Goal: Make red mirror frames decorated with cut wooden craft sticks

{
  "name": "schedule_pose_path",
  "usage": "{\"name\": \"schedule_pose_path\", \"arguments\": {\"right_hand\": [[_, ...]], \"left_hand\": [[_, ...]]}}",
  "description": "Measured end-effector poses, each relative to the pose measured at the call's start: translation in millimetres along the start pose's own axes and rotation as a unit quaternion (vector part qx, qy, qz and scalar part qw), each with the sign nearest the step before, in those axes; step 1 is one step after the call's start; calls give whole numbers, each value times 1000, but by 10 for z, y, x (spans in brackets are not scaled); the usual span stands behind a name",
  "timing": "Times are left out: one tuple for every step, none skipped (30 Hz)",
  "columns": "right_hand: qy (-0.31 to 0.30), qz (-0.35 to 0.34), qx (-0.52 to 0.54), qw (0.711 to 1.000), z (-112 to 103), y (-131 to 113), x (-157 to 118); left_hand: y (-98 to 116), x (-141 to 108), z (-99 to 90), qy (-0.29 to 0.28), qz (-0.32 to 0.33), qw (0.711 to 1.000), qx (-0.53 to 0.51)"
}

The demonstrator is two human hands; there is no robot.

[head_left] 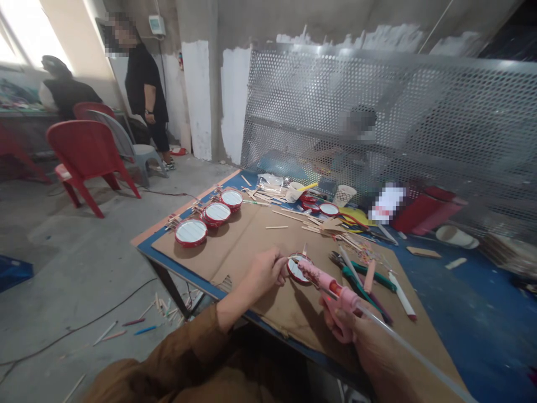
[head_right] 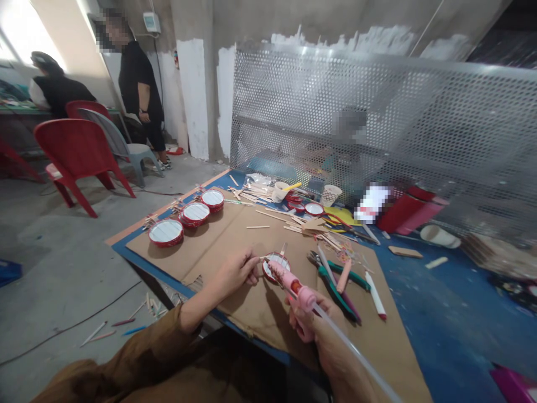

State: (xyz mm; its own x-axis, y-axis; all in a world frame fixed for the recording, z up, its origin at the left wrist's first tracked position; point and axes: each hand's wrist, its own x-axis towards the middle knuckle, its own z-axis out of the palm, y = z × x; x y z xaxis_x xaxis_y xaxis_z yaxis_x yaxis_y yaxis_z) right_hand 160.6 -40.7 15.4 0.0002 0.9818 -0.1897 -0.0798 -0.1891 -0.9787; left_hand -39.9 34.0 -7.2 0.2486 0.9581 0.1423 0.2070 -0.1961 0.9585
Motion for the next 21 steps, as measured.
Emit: {"name": "schedule_pose_path", "arguments": {"right_hand": [[-3, 1, -1, 1000, -6, 7, 6], [-5, 0, -2, 1000, -10, 11, 13], [-5, -3, -1, 1000, -12, 13, 20], [-4, -9, -1, 1000, -12, 12, 25], [-1, -15, 0, 1000, -9, 10, 28], [1, -19, -1, 1000, -6, 6, 29], [1, -20, -2, 1000, -1, 3, 29], [-1, -19, -2, 1000, 2, 0, 27], [-3, -17, -2, 1000, 4, -1, 26], [-5, -16, -2, 1000, 5, -1, 26], [-7, -16, -2, 1000, 3, 2, 26], [-8, -17, -1, 1000, 0, 7, 28], [-8, -18, 0, 1000, -5, 13, 31], [-4, -20, 1, 1000, -9, 19, 34], [-2, -18, 2, 1000, -13, 23, 36], [0, -16, 4, 1000, -15, 24, 37], [1, -14, 4, 1000, -16, 23, 37], [2, -11, 4, 1000, -13, 18, 35], [1, -9, 4, 1000, -9, 11, 33], [-2, -7, 4, 1000, -4, 2, 30], [-6, -7, 4, 1000, 2, -8, 28]], "left_hand": [[5, 3, -1, -1, -2, 1000, 2], [9, 5, -1, -1, -3, 1000, 3], [12, 8, -2, -1, -4, 1000, 3], [14, 10, -2, -1, -5, 1000, 2], [14, 11, -1, -3, -5, 1000, 0], [12, 11, -1, -3, -5, 1000, -2], [9, 11, 0, -3, -6, 1000, -4], [3, 12, 2, -3, -6, 1000, -3], [-3, 12, 3, -3, -6, 1000, -3], [-9, 14, 5, -3, -5, 1000, -4], [-15, 15, 6, -3, -3, 1000, -5], [-19, 17, 7, -4, -2, 1000, -4], [-21, 18, 7, -5, -1, 1000, -3], [-21, 19, 7, -6, 0, 1000, -3], [-19, 20, 6, -6, 0, 1000, -3], [-15, 19, 5, -6, 0, 1000, -3], [-9, 18, 4, -7, 1, 1000, -3], [-1, 15, 2, -8, 2, 1000, -4], [8, 12, -1, -8, 2, 1000, -4], [20, 8, -4, -9, 0, 1000, -3], [32, 5, -7, -10, -1, 1000, -3]]}}
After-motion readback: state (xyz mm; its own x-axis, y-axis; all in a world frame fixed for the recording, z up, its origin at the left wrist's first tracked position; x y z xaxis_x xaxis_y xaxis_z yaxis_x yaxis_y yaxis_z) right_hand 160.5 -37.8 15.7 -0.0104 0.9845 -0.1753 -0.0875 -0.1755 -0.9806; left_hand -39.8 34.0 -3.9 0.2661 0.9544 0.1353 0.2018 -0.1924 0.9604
